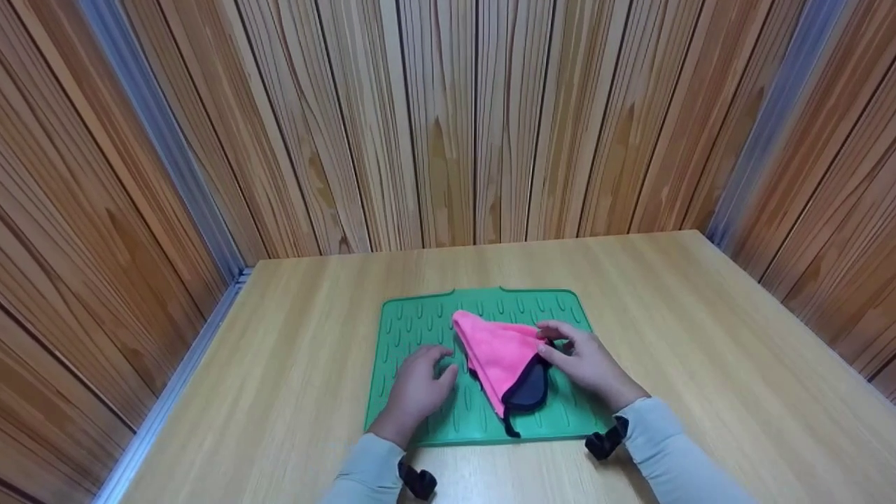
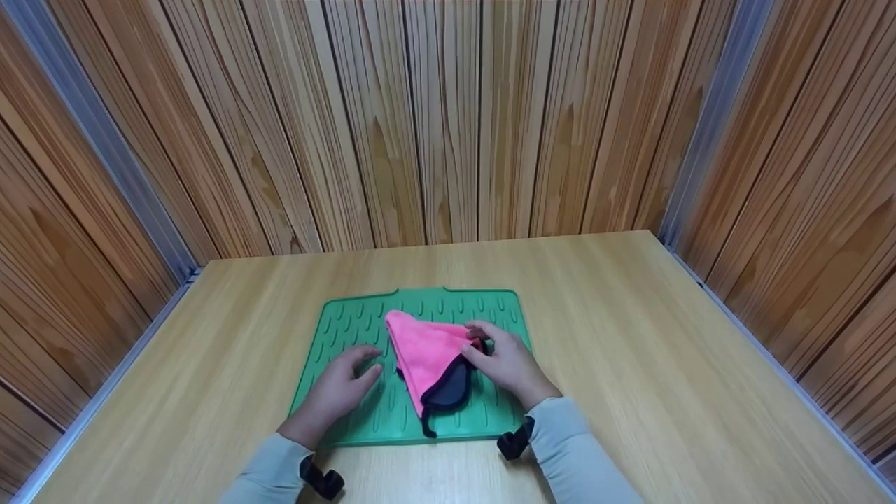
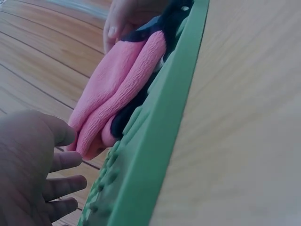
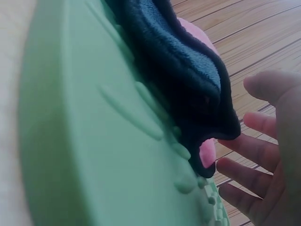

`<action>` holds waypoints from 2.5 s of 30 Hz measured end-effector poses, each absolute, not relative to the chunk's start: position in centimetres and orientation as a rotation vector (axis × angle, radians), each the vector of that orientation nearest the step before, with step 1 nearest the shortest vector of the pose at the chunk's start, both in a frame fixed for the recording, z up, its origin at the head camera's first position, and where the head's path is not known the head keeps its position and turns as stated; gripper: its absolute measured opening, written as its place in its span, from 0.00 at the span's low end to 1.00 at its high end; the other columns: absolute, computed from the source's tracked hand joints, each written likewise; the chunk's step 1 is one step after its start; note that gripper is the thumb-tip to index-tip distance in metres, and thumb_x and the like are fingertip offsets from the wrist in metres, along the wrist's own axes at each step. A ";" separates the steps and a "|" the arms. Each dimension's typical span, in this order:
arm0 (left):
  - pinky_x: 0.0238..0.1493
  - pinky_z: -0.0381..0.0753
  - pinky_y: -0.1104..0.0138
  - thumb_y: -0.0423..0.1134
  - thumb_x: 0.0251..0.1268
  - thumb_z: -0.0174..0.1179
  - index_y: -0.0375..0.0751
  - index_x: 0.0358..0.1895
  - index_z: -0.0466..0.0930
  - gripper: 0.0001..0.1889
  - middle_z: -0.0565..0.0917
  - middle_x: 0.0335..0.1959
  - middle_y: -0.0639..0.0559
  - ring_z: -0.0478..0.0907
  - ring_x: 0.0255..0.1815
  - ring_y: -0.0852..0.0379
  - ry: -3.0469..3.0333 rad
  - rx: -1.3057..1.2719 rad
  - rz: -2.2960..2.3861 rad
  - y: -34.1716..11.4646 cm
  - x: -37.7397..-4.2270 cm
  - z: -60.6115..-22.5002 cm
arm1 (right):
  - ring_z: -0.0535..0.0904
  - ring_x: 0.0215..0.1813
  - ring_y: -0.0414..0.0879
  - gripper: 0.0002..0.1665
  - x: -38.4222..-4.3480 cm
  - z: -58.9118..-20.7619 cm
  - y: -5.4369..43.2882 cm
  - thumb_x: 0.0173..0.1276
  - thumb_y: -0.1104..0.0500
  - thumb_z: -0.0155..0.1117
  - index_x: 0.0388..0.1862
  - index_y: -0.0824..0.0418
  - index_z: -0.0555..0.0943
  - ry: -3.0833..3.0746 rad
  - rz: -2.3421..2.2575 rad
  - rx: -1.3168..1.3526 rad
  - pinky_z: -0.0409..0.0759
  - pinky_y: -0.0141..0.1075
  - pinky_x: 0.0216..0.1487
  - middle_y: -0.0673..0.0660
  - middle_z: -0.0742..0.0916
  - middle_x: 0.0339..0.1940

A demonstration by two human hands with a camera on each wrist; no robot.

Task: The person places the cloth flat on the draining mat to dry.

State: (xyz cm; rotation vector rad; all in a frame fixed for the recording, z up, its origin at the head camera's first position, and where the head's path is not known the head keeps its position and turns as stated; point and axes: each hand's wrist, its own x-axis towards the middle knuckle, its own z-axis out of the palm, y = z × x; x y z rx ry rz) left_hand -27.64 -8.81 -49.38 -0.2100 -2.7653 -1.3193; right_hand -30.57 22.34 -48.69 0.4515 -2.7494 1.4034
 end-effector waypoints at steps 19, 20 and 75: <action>0.58 0.87 0.52 0.40 0.79 0.69 0.44 0.46 0.89 0.04 0.88 0.47 0.49 0.81 0.50 0.52 -2.749 -0.202 -1.339 -5.6 -27.7 -50.2 | 0.80 0.80 0.66 0.26 -30.4 -49.9 21.9 0.81 0.64 0.68 0.75 0.62 0.83 -2.749 1.412 0.473 0.76 0.64 0.83 0.66 0.87 0.75; 0.56 0.87 0.54 0.40 0.79 0.69 0.44 0.45 0.89 0.04 0.87 0.46 0.49 0.79 0.48 0.53 -2.749 -0.199 -1.335 -5.5 -27.7 -50.3 | 0.79 0.80 0.66 0.26 -30.4 -49.9 21.9 0.81 0.64 0.68 0.75 0.62 0.83 -2.750 1.411 0.473 0.76 0.65 0.83 0.66 0.87 0.75; 0.67 0.90 0.48 0.31 0.68 0.67 0.42 0.23 0.78 0.14 0.84 0.74 0.36 0.80 0.78 0.36 -2.681 0.021 -1.356 -7.1 -28.3 -50.1 | 0.81 0.39 0.43 0.14 -30.9 -49.9 22.1 0.79 0.66 0.68 0.57 0.58 0.93 -2.653 1.088 0.243 0.82 0.39 0.48 0.60 0.96 0.48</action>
